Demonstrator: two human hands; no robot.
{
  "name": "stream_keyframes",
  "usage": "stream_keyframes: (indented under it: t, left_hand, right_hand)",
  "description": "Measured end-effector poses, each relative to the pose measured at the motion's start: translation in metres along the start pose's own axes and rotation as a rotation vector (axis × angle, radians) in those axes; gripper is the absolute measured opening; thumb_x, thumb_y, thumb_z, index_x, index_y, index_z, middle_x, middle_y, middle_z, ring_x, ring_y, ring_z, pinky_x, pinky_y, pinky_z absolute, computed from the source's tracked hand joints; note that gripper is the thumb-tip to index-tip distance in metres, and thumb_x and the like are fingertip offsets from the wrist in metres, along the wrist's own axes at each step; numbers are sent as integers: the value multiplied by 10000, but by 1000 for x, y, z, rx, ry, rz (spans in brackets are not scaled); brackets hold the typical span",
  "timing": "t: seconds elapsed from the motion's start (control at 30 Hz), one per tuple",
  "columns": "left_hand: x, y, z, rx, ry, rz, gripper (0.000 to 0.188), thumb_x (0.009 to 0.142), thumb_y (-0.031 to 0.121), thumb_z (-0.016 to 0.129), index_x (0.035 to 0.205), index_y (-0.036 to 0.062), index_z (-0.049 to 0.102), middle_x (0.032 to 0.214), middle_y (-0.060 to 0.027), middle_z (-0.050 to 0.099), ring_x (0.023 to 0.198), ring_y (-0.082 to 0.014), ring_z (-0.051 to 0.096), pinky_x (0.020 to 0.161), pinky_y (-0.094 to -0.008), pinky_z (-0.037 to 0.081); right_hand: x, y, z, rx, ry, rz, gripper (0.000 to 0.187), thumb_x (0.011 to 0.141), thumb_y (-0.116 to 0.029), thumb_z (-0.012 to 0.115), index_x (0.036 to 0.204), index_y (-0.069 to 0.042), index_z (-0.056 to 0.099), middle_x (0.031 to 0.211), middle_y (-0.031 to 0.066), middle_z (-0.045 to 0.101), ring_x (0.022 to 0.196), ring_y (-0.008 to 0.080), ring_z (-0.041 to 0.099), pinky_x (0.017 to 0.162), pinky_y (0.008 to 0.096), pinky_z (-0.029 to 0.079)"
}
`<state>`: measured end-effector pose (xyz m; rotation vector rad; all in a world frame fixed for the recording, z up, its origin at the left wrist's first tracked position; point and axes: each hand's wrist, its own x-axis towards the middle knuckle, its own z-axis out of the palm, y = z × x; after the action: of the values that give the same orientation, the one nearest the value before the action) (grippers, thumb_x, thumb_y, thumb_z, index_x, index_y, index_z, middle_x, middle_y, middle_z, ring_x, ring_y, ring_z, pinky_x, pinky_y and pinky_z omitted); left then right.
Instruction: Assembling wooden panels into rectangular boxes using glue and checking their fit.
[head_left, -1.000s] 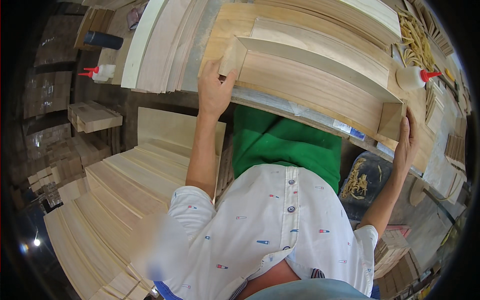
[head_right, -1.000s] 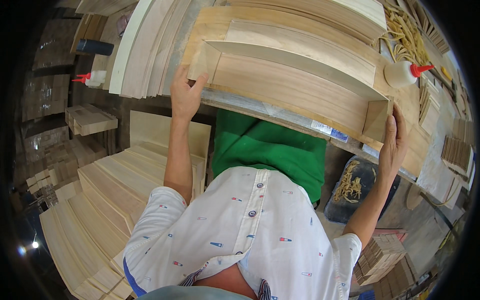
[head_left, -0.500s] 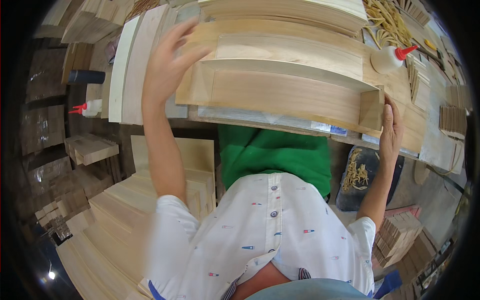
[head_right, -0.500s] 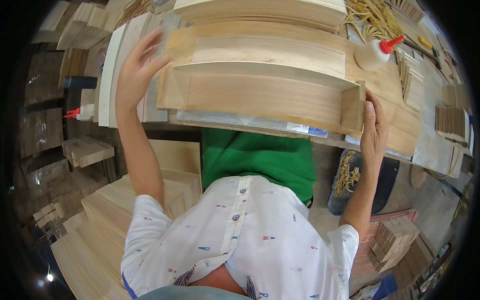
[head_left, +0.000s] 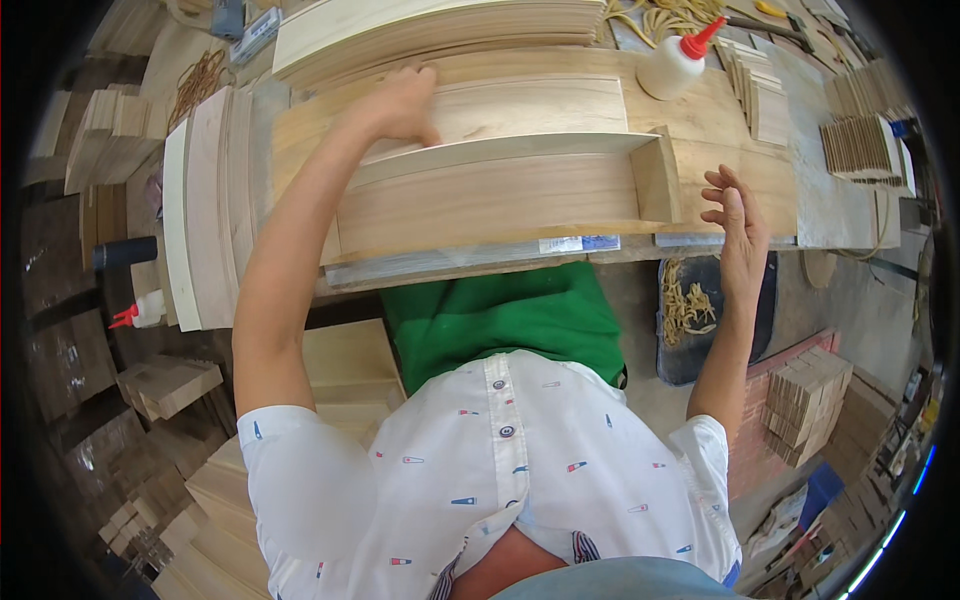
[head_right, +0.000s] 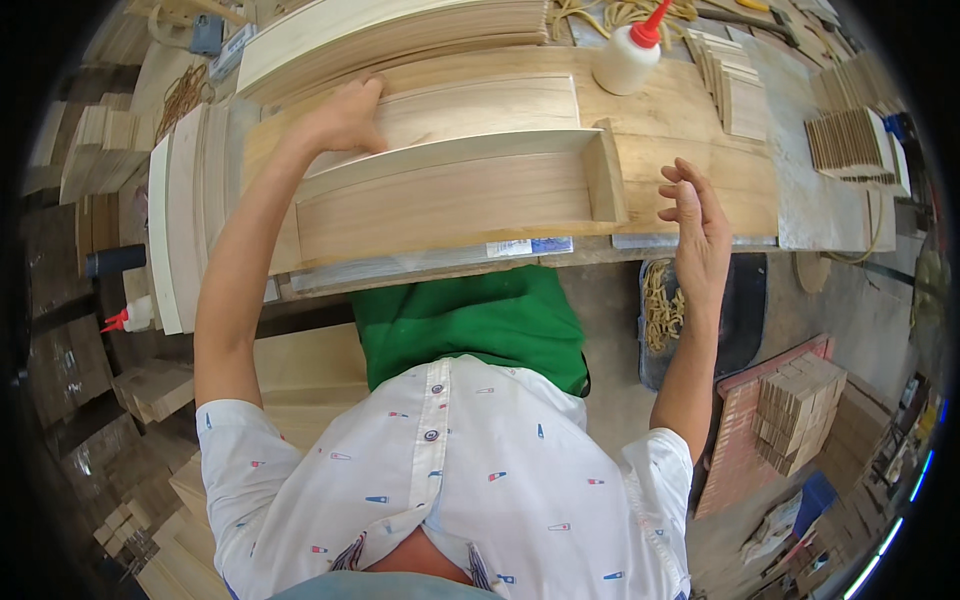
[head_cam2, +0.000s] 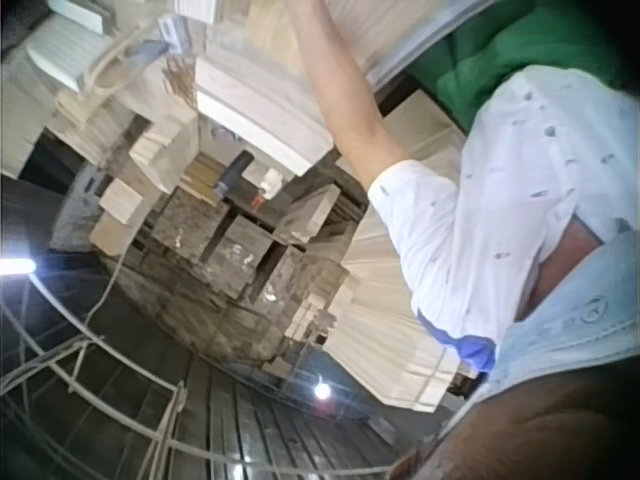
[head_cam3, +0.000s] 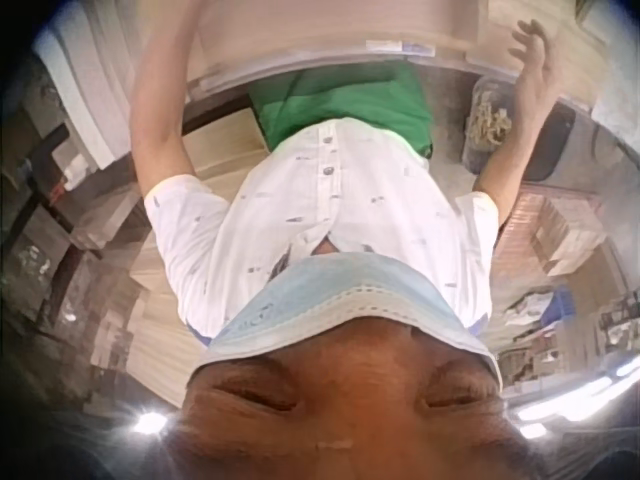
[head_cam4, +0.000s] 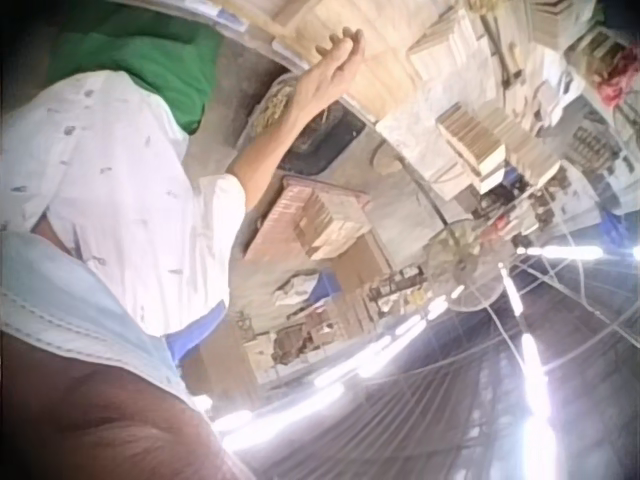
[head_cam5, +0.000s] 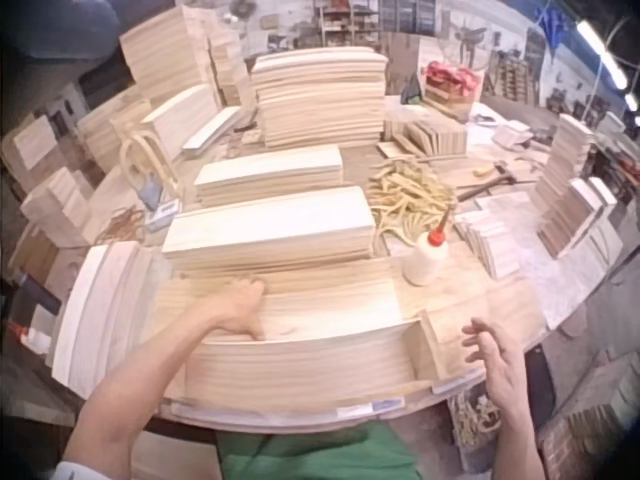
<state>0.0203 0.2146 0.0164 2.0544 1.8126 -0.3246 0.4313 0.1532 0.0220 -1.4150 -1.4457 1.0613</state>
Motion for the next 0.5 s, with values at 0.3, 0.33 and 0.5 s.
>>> stream_keyframes:
  t: [0.3,0.33,0.5]
  left_hand:
    - [-28,-23,-36,-418,211,116,357,775,215,672,1045,8,564,1060,-180,623,991,-289,584,844,-363,442]
    - [-35,-21,-49,-429,285,129,302,811,217,640,1026,14,577,1052,-167,626,981,-275,584,838,-356,444]
    - [-80,-10,-112,-704,627,193,269,901,210,588,1108,40,567,1003,-41,635,912,-152,585,847,-291,453]
  right_hand:
    - [-13,-14,-10,73,67,-60,365,990,-243,485,1235,19,556,1104,116,641,962,151,594,763,260,494]
    - [-14,-18,-13,75,76,-97,355,989,-233,490,1227,20,562,1090,119,647,957,153,599,765,263,496]
    - [-9,-62,2,156,40,-295,299,979,-149,485,1207,23,573,1069,131,654,974,166,612,784,270,502]
